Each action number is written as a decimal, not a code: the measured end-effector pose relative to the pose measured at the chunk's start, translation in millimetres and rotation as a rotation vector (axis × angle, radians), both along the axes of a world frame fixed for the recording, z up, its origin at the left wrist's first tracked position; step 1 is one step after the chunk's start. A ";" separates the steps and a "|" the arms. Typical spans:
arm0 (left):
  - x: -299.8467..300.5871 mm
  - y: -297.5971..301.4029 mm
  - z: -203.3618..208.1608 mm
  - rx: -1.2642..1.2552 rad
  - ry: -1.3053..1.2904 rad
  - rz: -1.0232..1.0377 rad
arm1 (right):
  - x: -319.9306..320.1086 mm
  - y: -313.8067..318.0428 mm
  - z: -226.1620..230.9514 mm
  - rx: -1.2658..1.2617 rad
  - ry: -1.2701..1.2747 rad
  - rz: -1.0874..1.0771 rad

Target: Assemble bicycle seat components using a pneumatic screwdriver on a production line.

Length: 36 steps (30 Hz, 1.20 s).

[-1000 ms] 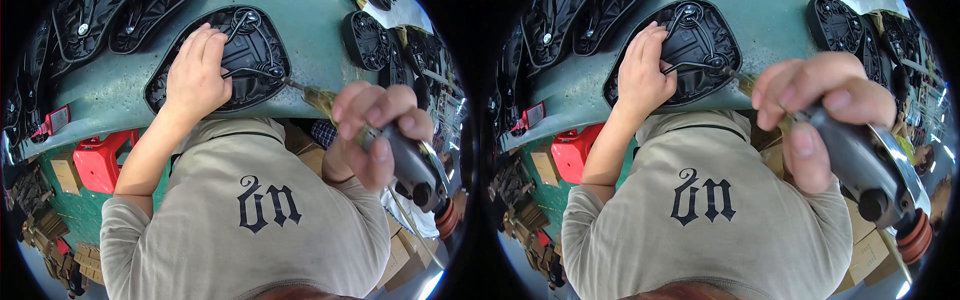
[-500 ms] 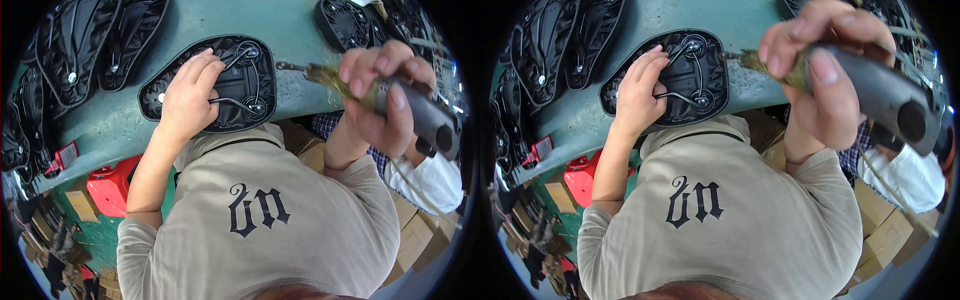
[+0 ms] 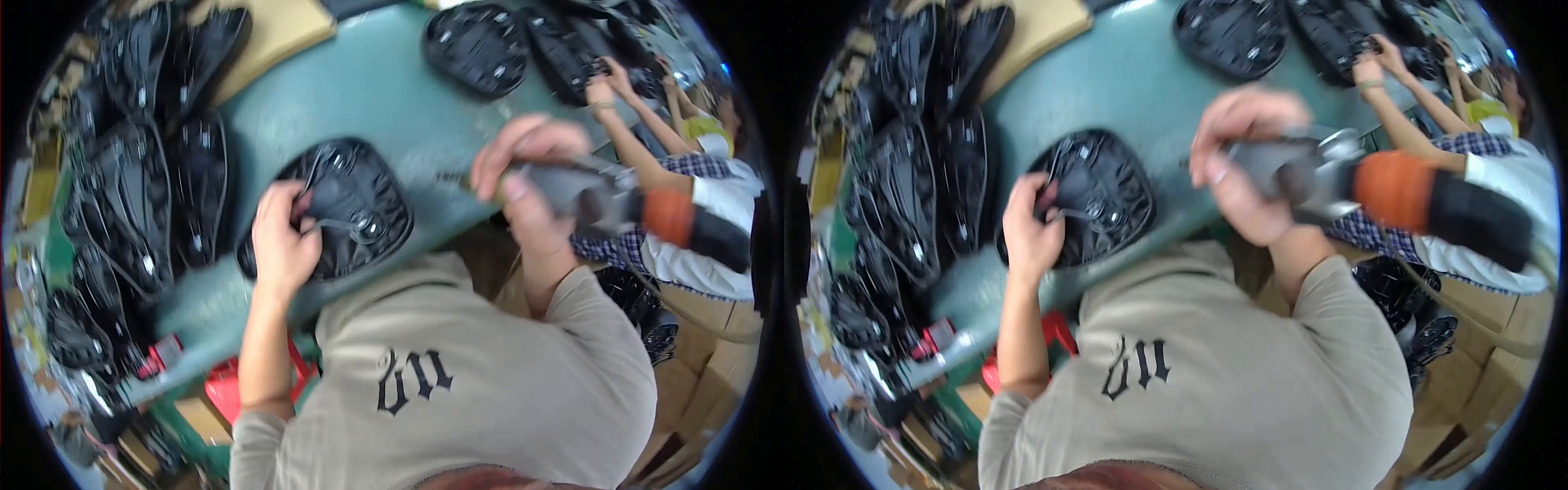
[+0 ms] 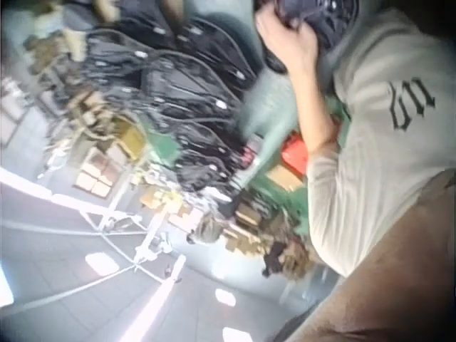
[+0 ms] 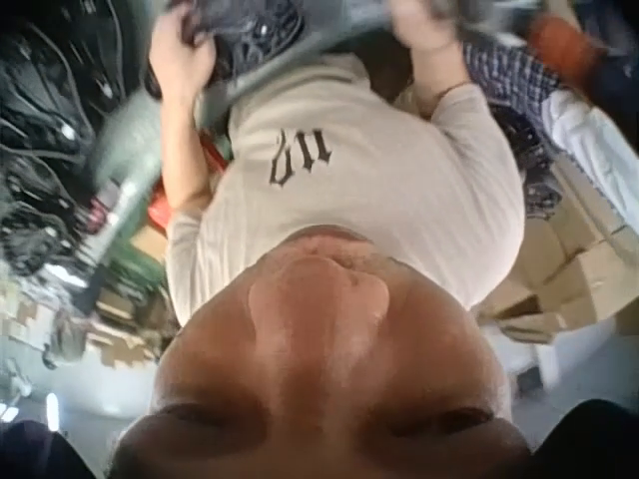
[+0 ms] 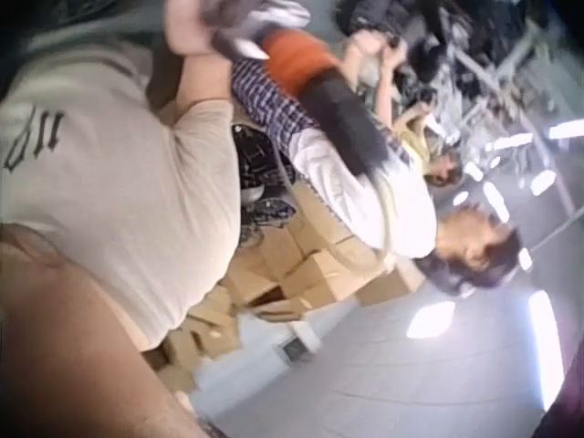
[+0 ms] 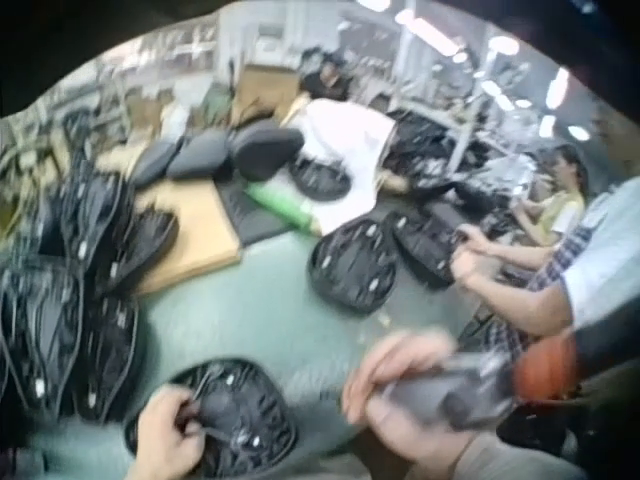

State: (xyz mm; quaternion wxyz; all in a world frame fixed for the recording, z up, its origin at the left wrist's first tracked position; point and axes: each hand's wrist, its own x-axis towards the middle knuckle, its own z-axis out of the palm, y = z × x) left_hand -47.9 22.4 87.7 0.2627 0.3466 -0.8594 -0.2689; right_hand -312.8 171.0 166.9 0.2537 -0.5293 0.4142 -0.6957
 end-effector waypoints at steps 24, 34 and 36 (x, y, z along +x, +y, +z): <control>-635.2 -109.7 117.9 0.690 0.487 -0.263 | -45.6 -8.5 -63.6 -0.117 0.051 -0.316; -601.9 -168.8 72.1 -0.215 0.433 -0.806 | -50.2 -4.2 -64.7 -0.022 -0.100 -0.358; -567.8 -213.6 63.0 -0.396 0.266 -0.508 | -40.9 -8.4 -63.2 -0.025 -0.215 -0.284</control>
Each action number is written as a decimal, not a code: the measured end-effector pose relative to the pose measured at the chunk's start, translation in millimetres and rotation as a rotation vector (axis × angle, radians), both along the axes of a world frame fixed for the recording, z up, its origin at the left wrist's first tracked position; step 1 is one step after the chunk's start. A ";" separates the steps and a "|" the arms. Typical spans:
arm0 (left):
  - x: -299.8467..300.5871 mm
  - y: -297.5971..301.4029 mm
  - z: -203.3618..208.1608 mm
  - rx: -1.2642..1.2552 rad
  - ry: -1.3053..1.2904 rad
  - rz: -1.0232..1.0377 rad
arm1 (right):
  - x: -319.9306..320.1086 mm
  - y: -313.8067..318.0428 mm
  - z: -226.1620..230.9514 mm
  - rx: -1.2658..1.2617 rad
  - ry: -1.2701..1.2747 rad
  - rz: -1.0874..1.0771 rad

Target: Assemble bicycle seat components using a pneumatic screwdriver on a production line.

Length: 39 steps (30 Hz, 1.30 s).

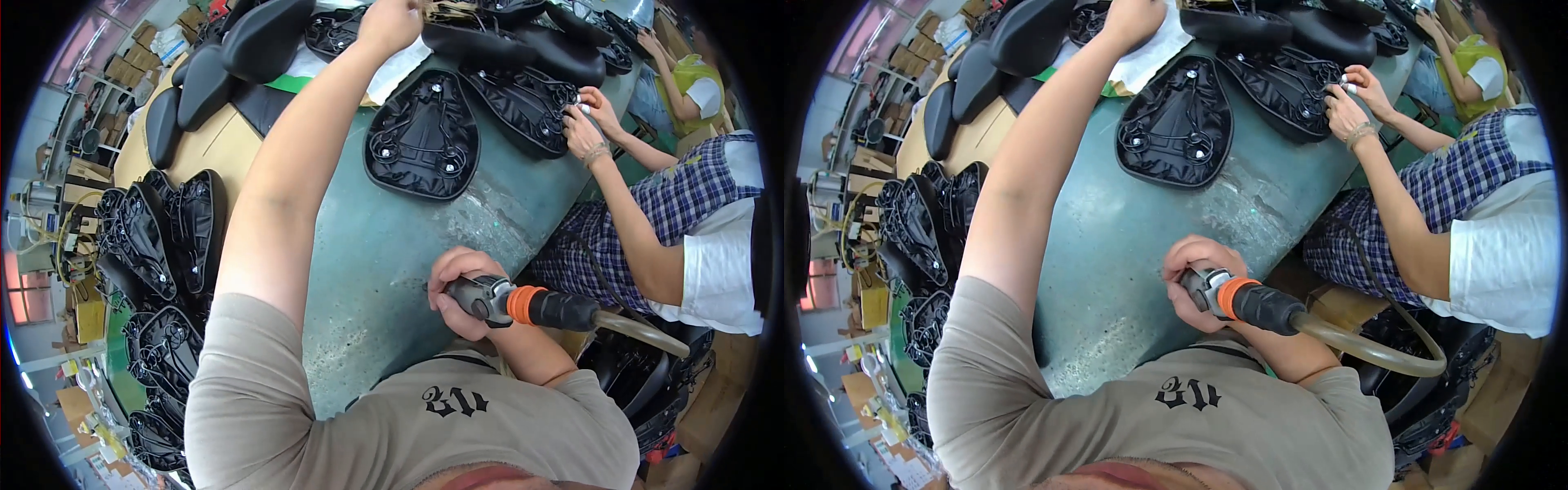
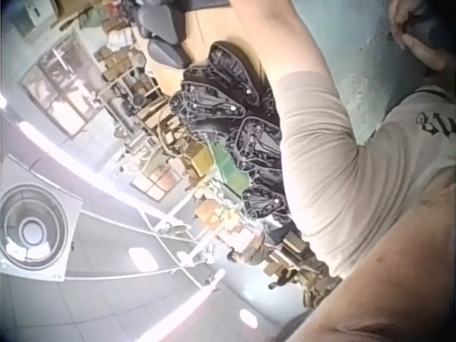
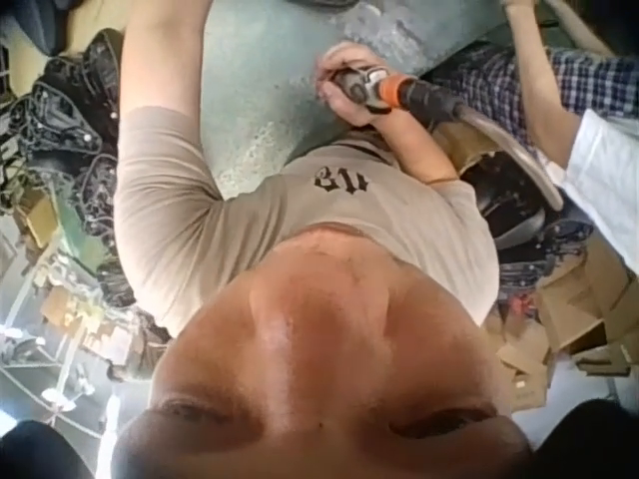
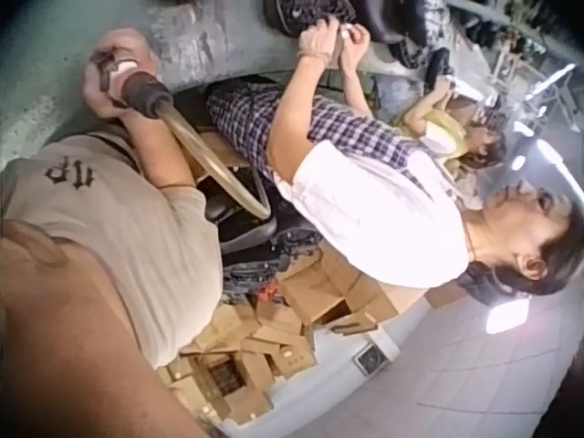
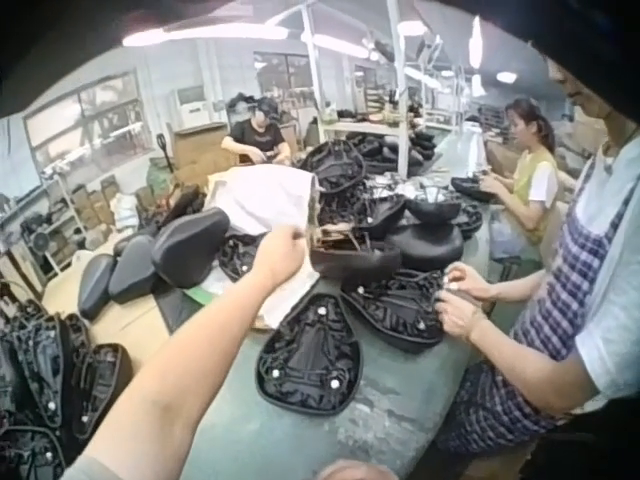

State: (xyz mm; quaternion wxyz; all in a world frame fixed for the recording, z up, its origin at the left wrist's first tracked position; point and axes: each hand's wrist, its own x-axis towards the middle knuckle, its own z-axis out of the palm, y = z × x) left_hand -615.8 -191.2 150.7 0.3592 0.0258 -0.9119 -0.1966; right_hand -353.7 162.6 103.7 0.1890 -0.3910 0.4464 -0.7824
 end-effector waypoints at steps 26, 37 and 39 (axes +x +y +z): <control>179.6 46.6 -51.9 -0.299 -0.734 0.195 | 8.5 -7.3 1.2 0.014 0.141 0.066; 433.6 105.7 -50.1 -0.067 -0.677 0.383 | 41.6 18.7 64.2 0.024 0.025 0.445; 465.5 125.9 -52.1 -0.031 -0.660 0.400 | 41.2 23.3 81.7 0.047 0.018 0.476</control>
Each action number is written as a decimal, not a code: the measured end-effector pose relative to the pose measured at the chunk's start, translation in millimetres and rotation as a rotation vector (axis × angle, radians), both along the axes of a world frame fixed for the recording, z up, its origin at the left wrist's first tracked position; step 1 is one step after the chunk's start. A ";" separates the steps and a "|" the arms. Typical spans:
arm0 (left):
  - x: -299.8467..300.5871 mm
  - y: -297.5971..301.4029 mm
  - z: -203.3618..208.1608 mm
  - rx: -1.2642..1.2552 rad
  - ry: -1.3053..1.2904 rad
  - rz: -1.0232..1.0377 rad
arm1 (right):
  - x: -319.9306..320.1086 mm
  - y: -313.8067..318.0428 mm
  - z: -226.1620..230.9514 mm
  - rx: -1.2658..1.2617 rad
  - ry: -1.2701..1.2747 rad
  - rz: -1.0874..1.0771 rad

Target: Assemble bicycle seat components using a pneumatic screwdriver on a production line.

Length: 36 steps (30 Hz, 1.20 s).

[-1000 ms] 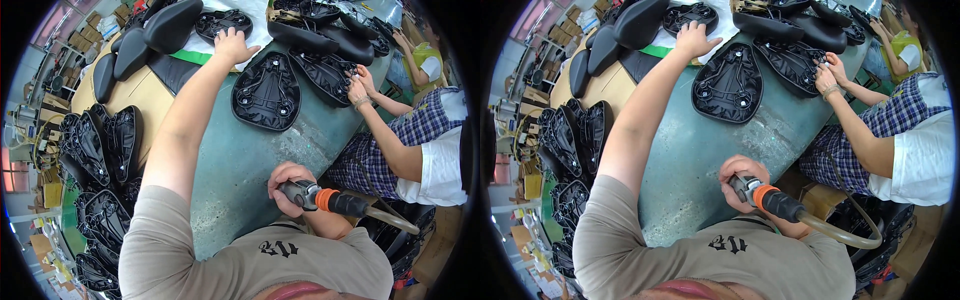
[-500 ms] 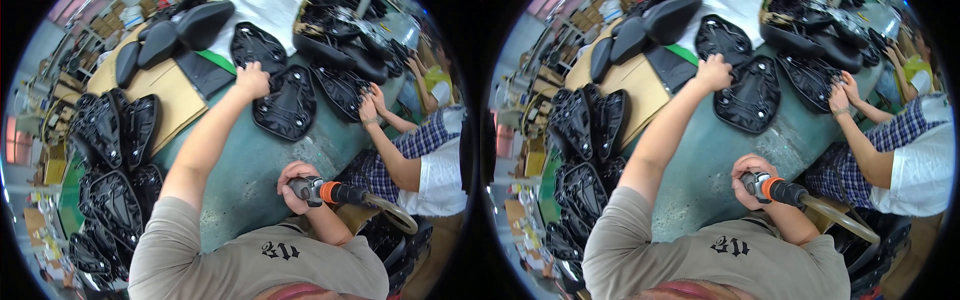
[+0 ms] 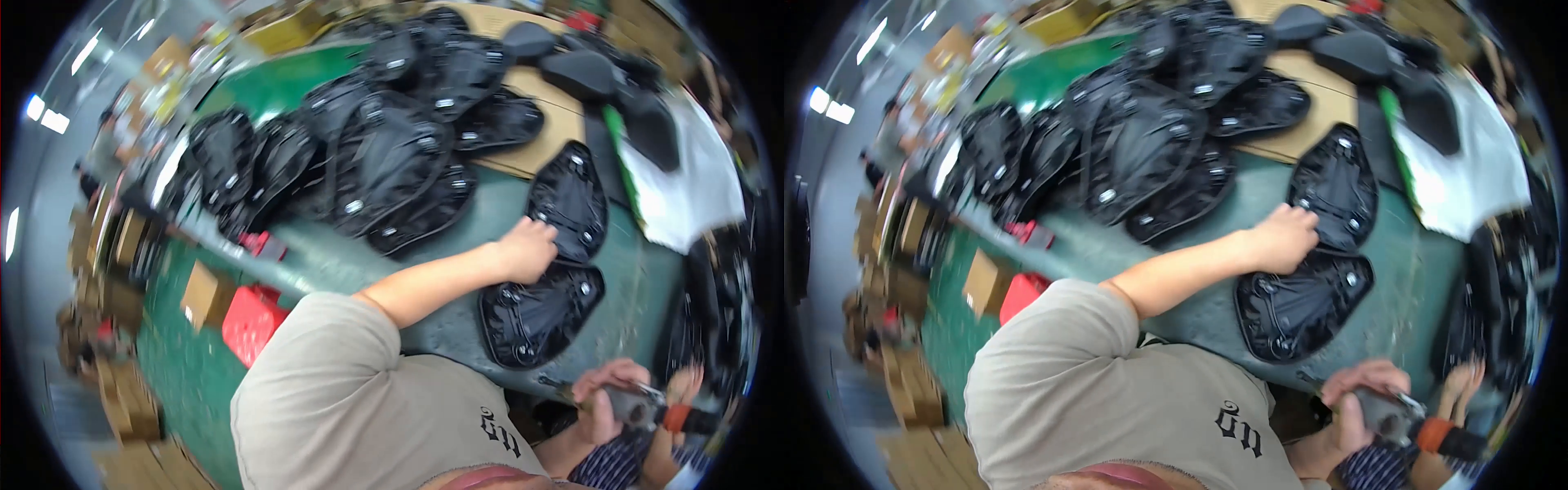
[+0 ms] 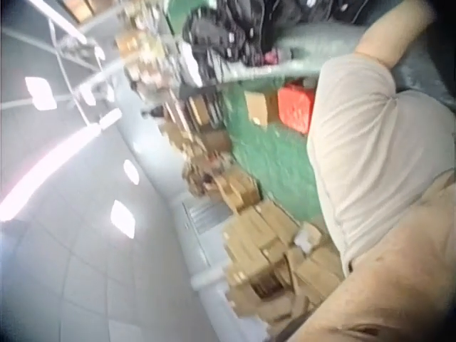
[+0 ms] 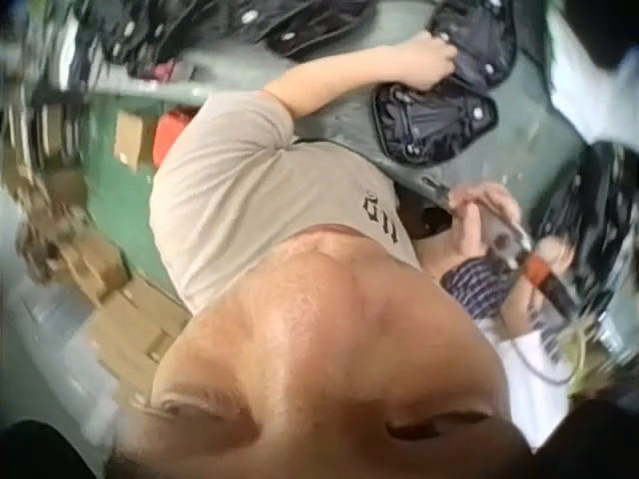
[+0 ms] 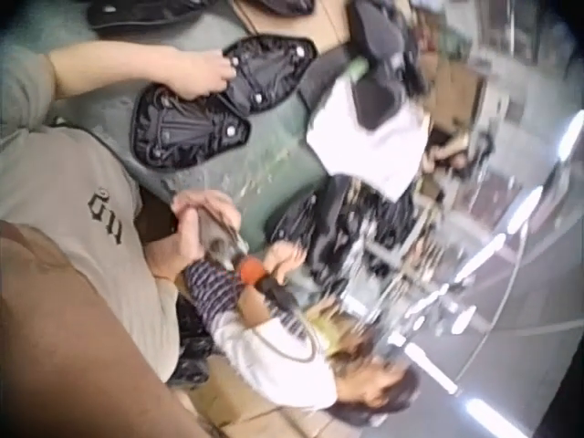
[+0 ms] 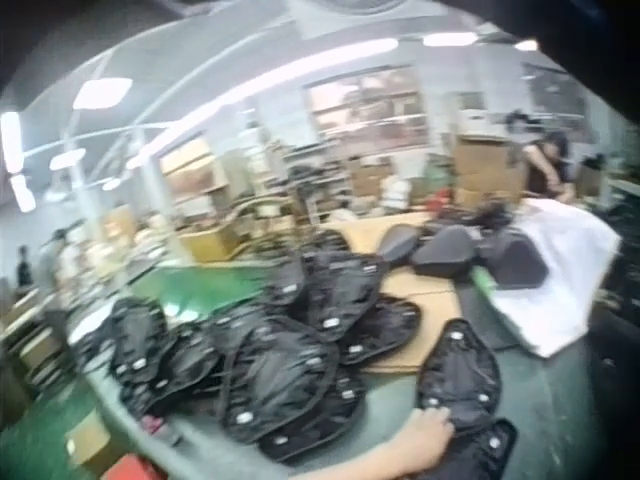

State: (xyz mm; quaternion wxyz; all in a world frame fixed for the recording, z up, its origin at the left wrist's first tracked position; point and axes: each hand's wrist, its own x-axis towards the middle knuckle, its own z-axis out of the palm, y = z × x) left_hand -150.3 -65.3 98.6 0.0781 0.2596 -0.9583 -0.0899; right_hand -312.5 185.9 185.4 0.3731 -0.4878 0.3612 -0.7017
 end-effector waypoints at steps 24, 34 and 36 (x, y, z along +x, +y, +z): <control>179.1 109.0 -19.1 0.507 0.347 0.566 | 131.5 -167.4 -13.5 0.006 0.045 0.076; 168.2 94.1 -40.5 0.626 0.294 0.378 | 122.6 -203.4 -33.0 0.042 0.313 -0.177; 177.4 95.5 -49.6 0.610 0.302 0.432 | 130.0 -206.5 -28.7 0.069 0.263 -0.062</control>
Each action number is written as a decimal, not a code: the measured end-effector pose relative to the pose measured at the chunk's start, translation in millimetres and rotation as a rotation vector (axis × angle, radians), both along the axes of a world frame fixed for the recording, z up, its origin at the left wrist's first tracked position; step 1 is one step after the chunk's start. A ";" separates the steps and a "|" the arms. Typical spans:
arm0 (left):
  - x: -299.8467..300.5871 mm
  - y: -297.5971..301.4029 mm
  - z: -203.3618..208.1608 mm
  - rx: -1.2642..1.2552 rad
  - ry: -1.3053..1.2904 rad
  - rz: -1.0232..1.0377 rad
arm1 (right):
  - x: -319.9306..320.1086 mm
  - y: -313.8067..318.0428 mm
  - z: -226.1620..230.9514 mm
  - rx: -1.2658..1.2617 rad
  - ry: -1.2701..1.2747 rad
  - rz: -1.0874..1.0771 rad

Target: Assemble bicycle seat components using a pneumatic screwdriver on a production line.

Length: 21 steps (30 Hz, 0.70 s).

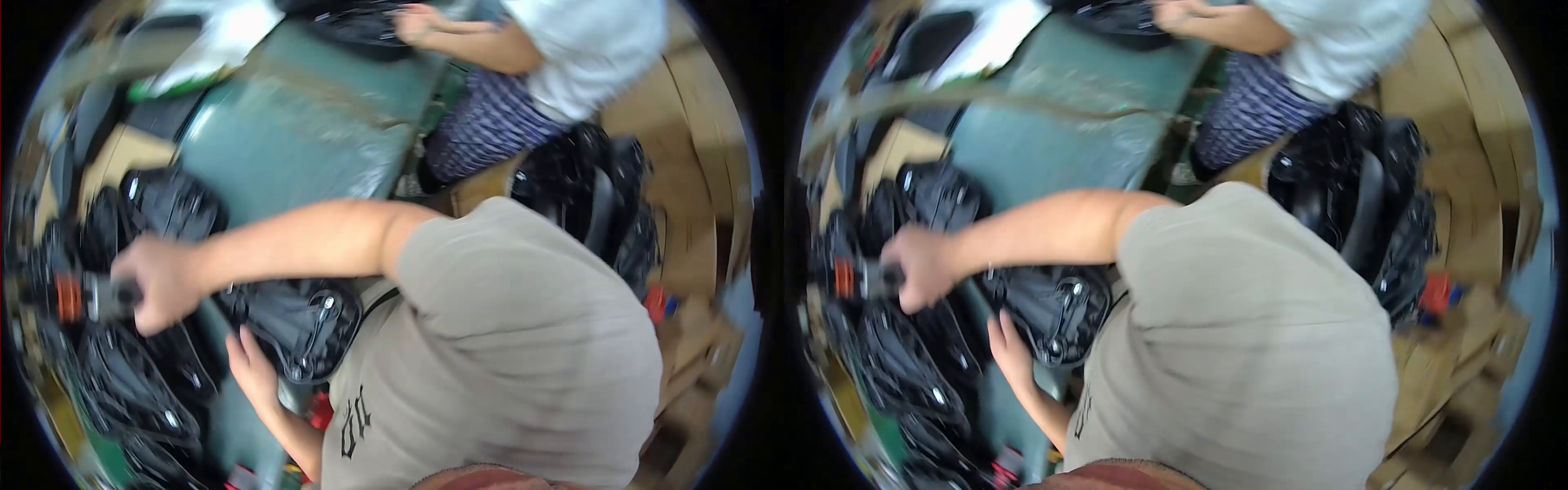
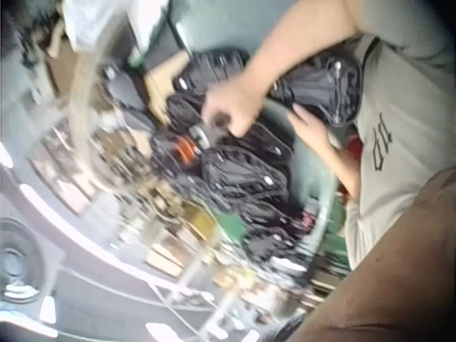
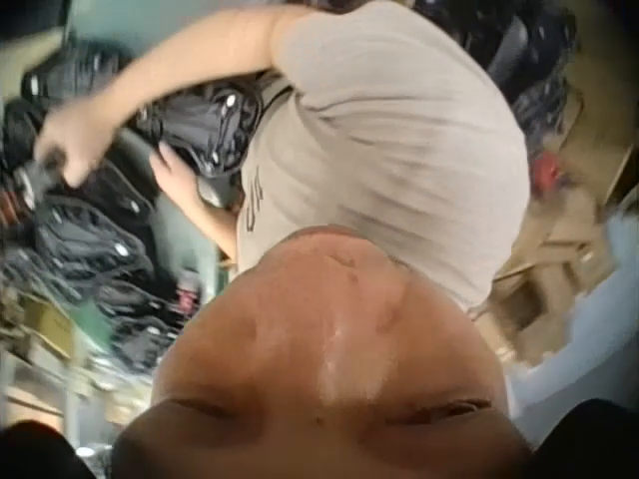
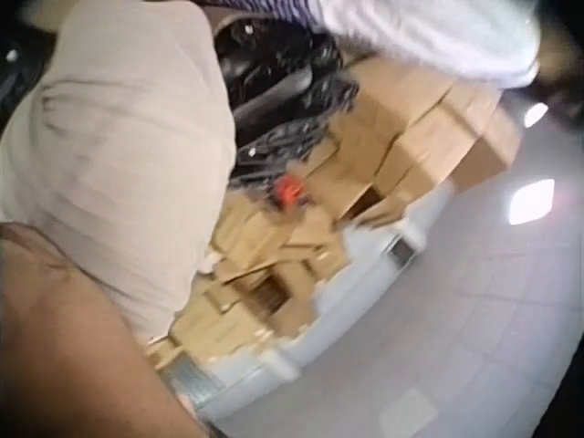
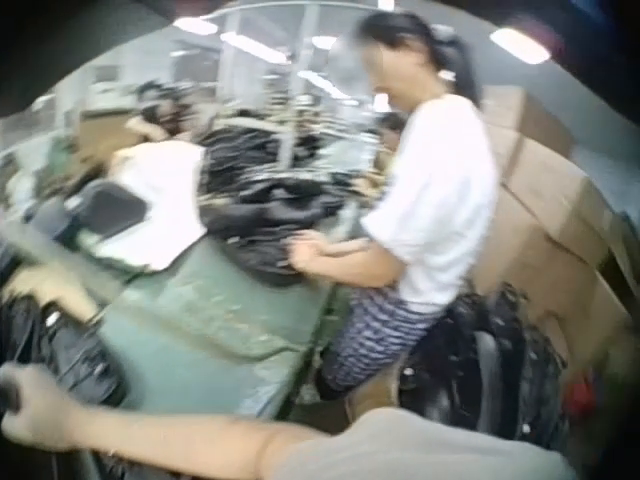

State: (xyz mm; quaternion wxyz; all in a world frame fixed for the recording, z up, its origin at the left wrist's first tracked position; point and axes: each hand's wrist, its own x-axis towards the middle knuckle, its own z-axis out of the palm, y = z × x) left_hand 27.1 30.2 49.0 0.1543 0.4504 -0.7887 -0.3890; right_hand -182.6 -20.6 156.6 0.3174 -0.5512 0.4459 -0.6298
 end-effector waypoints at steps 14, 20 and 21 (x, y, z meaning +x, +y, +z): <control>21.1 -27.3 -20.1 0.592 0.155 0.212 | 3.4 3.6 -0.7 -0.006 -0.185 0.104; 17.2 17.1 -31.2 0.595 0.182 0.336 | -30.6 75.2 39.3 -0.189 -0.076 -0.025; 4.9 36.8 -8.6 0.668 0.271 0.342 | -46.8 92.6 38.3 -0.258 0.050 0.105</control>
